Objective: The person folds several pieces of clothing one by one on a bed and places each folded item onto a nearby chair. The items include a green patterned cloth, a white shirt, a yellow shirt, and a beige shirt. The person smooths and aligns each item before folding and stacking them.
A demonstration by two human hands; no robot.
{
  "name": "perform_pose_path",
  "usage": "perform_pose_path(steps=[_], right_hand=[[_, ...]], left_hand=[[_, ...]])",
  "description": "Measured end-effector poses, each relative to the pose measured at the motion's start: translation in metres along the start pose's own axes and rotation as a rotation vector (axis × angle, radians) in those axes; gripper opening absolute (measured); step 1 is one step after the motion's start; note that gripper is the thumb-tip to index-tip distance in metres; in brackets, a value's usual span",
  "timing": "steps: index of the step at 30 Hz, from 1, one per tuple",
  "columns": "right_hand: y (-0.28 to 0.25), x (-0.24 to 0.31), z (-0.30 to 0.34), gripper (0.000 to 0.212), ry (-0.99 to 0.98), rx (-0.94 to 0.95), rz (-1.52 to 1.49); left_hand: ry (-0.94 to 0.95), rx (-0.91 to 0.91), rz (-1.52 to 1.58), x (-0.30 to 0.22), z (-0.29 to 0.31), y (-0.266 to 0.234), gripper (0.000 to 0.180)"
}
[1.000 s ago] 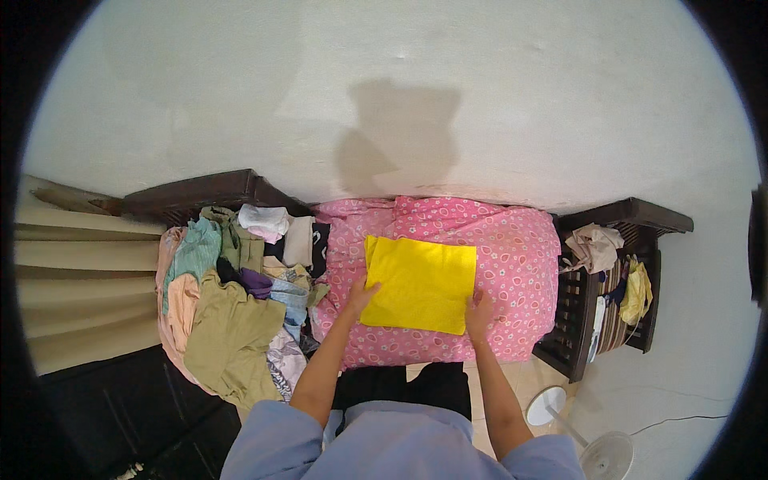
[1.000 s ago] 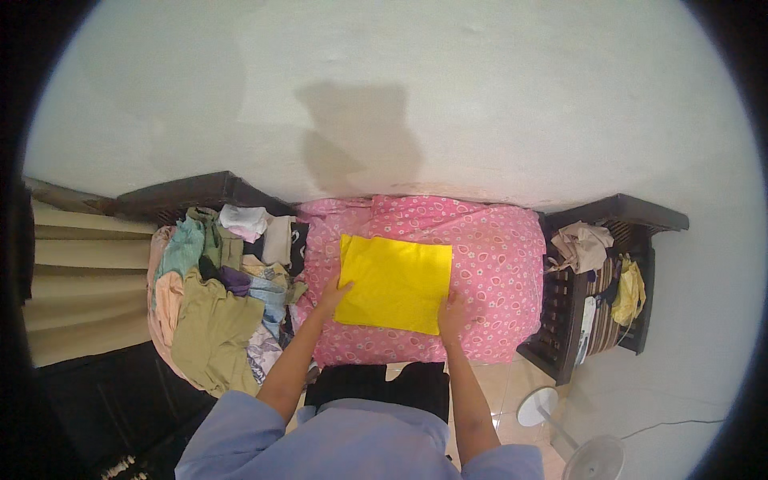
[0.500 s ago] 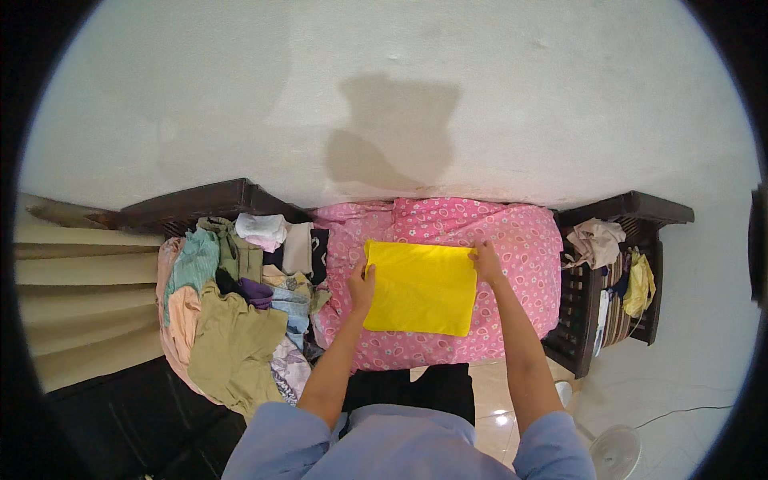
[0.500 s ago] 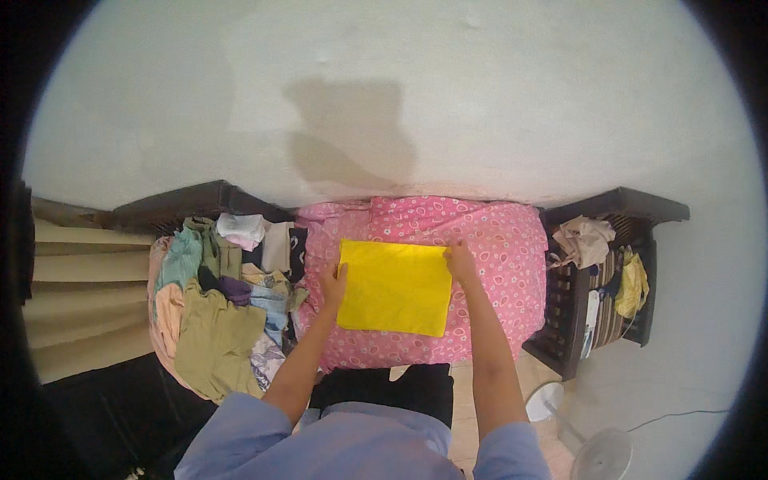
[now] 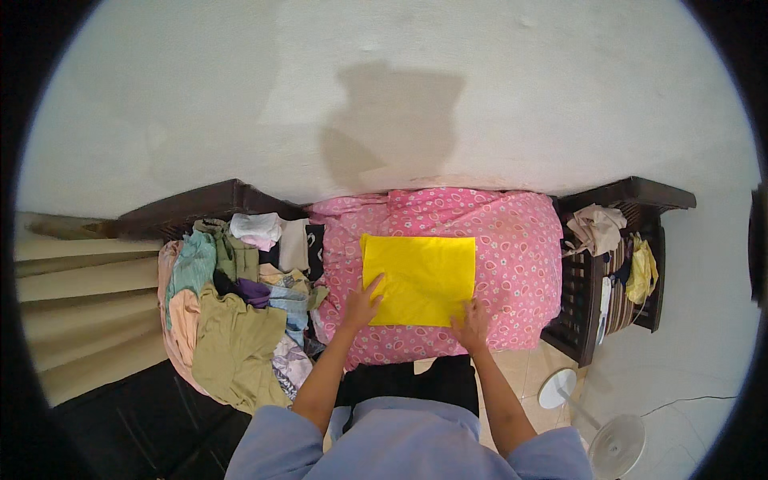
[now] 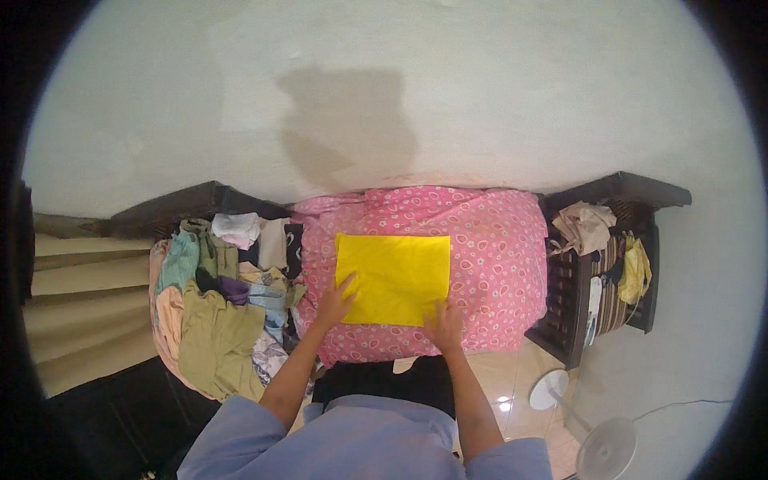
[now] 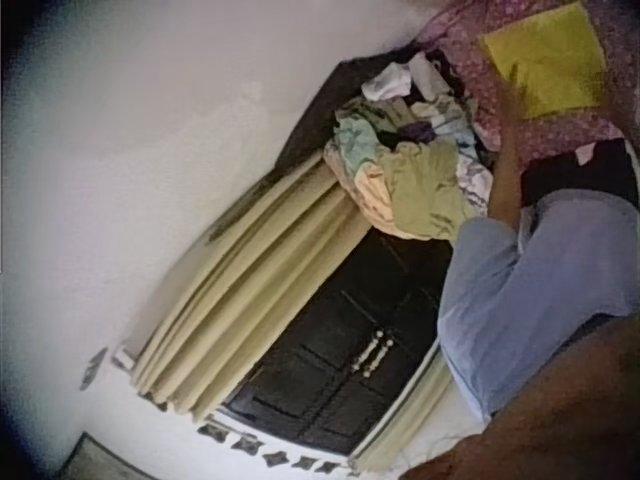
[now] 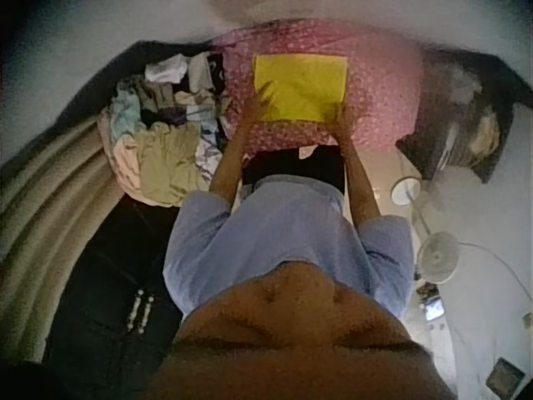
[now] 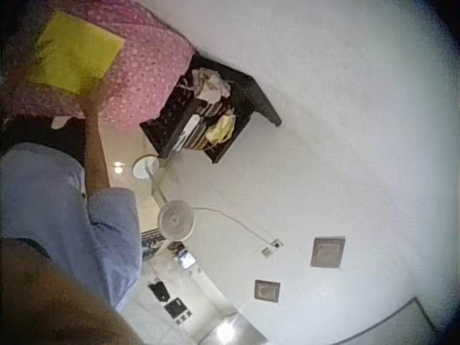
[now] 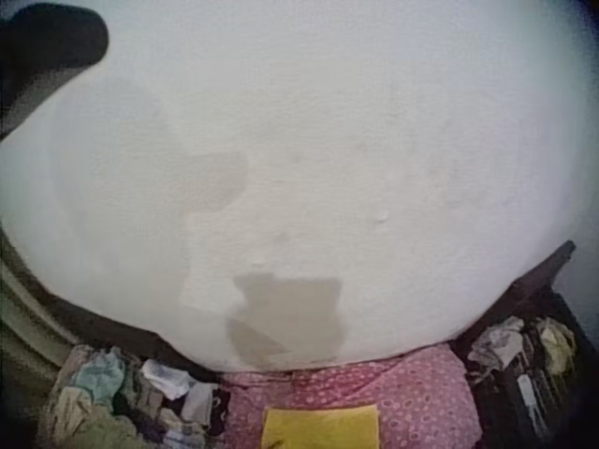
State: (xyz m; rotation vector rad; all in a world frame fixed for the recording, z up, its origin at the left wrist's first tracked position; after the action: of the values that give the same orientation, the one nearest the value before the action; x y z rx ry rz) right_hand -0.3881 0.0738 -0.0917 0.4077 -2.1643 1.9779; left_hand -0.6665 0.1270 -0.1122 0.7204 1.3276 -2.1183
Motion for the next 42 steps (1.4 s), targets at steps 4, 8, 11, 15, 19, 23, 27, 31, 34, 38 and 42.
perform_pose_path(steps=[4, 8, 11, 15, 19, 23, 27, 31, 34, 38, 42], right_hand=[[0.009, -0.019, 0.031, 0.026, -0.024, 0.334, -0.008], [0.009, -0.034, 0.034, 0.026, -0.098, 0.320, -0.075], [0.006, -0.036, 0.041, 0.026, -0.202, 0.262, -0.092], [0.008, -0.030, 0.031, 0.031, 0.207, 0.121, -0.302], [0.025, -0.037, -0.006, 0.042, 0.430, 0.123, -0.480], [0.040, -0.031, -0.026, 0.049, 0.672, 0.347, -1.027], [0.011, -0.006, -0.049, 0.048, 0.577, 0.375, -1.246], [-0.099, 0.092, -0.072, 0.047, 0.241, 0.397, -1.041], [-0.125, 0.129, -0.039, 0.049, -0.073, 0.496, -0.726], [-0.194, 0.143, 0.002, 0.050, -0.159, 0.711, -0.615], [-0.157, 0.096, 0.059, 0.056, 0.011, 0.609, -0.918]], left_hand=[[0.058, -0.056, 0.159, 0.004, 0.006, 0.004, 0.059], [0.147, -0.058, 0.230, 0.004, 0.006, 0.001, 0.060], [0.114, -0.036, 0.140, 0.013, 0.009, 0.000, 0.061], [0.096, -0.185, -0.065, -0.007, 0.015, 0.001, 0.058], [0.307, -0.190, -0.257, -0.055, 0.013, 0.019, 0.056], [0.351, -0.033, -0.117, -0.052, -0.006, 0.060, 0.058], [-0.100, -0.171, -0.126, -0.065, -0.019, 0.085, 0.055], [-0.584, -0.030, 1.269, -0.081, -0.008, 0.072, 0.049], [-0.672, 0.304, 2.046, -0.104, 0.014, 0.041, 0.047], [-0.495, 0.471, 2.028, -0.113, 0.035, 0.014, 0.046], [-0.338, 0.528, 1.957, -0.145, 0.034, 0.013, 0.046]])
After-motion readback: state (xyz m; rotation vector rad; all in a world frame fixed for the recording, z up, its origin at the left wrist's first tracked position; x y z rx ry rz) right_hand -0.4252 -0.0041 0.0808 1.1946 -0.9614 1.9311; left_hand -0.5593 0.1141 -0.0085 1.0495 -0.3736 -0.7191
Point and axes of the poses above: each hand's wrist, its own z-axis away from the middle knuckle, its own y-axis out of the palm, x = y × z, the point moved 2 cm from there along -z, towards the middle knuckle, and after that the axes turned 6 degrees about z, right-handed, at the moved point
